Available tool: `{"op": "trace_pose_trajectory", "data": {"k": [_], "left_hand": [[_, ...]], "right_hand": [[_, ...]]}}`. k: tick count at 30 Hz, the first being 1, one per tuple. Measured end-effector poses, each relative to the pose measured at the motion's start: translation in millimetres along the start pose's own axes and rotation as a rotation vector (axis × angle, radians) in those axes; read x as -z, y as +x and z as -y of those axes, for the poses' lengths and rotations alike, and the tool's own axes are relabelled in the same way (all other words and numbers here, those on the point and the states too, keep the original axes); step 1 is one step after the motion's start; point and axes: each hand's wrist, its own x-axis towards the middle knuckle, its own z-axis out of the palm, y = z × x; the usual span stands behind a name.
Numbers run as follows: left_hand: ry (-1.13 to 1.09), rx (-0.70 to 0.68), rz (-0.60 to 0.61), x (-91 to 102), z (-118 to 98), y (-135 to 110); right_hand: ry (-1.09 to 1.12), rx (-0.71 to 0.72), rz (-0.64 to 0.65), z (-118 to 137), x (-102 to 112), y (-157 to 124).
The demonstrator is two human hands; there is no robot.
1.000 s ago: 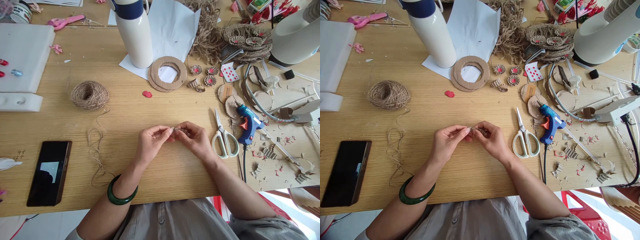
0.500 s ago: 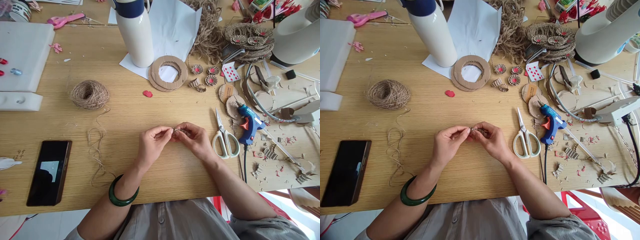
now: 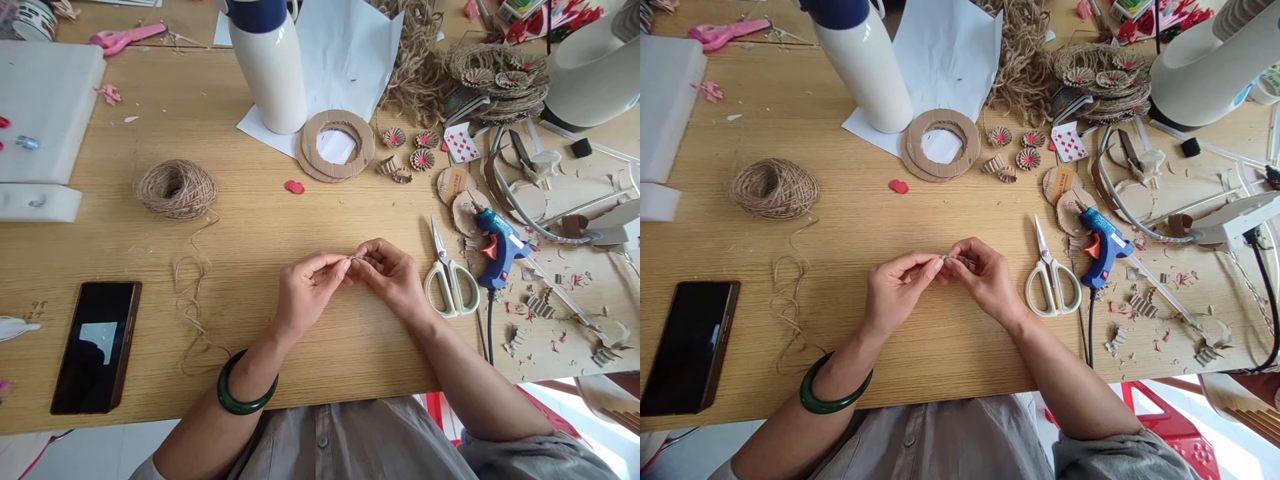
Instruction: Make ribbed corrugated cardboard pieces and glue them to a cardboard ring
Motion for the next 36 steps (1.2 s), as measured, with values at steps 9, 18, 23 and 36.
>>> {"op": "trace_pose_trajectory", "data": {"k": [9,18,23,36], "left_hand": [[-0.177,0.162,-0.030,-2.3,0.6,2.2],[-0.157,0.155,-0.131,-3.2,3.4,1.9],[-0.078,0.103,-0.115,-4.4,2.5,0.1],[-0.057,0.116,-0.062,-4.6,0.1,0.6]], "right_hand": [[-0.109,0.056,0.036,0.4,-0.9,-1.1],[-0.665,0.499,-0.129,7.9,-2.8,-6.0],[-0.444,0.280,-0.113,3.1,-5.3,-6.6],[-0.489,0.212,-0.104,3.0,-2.3,-4.5]]}}
